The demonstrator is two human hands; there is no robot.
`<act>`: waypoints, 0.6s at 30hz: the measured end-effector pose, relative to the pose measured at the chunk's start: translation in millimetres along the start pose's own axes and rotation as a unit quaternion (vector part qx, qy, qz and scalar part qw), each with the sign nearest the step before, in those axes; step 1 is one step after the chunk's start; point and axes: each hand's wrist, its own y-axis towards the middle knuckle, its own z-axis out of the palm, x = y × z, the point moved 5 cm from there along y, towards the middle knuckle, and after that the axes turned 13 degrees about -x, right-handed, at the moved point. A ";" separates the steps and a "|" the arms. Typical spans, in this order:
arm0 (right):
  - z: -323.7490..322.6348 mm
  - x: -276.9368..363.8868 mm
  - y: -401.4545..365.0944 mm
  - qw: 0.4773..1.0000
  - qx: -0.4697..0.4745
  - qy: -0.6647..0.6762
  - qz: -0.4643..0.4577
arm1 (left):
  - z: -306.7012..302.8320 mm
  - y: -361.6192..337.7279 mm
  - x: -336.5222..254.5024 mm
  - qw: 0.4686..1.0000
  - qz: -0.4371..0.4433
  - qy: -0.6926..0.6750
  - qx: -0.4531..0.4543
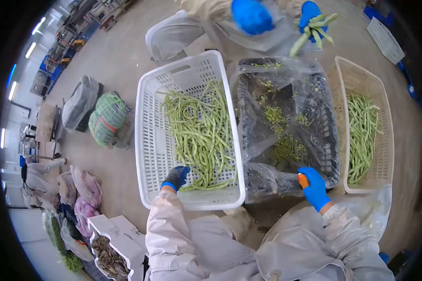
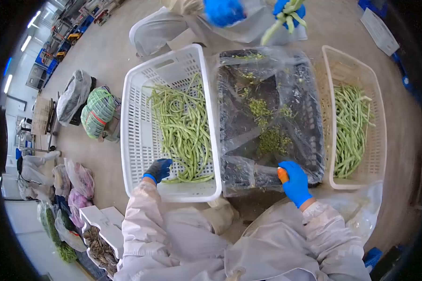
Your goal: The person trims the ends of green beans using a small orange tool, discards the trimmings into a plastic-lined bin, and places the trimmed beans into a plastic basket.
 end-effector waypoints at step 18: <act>10.9 9.4 11.6 0.996 0.018 -0.082 0.043 | 65.8 95.9 -5.4 0.940 -0.210 0.136 -0.232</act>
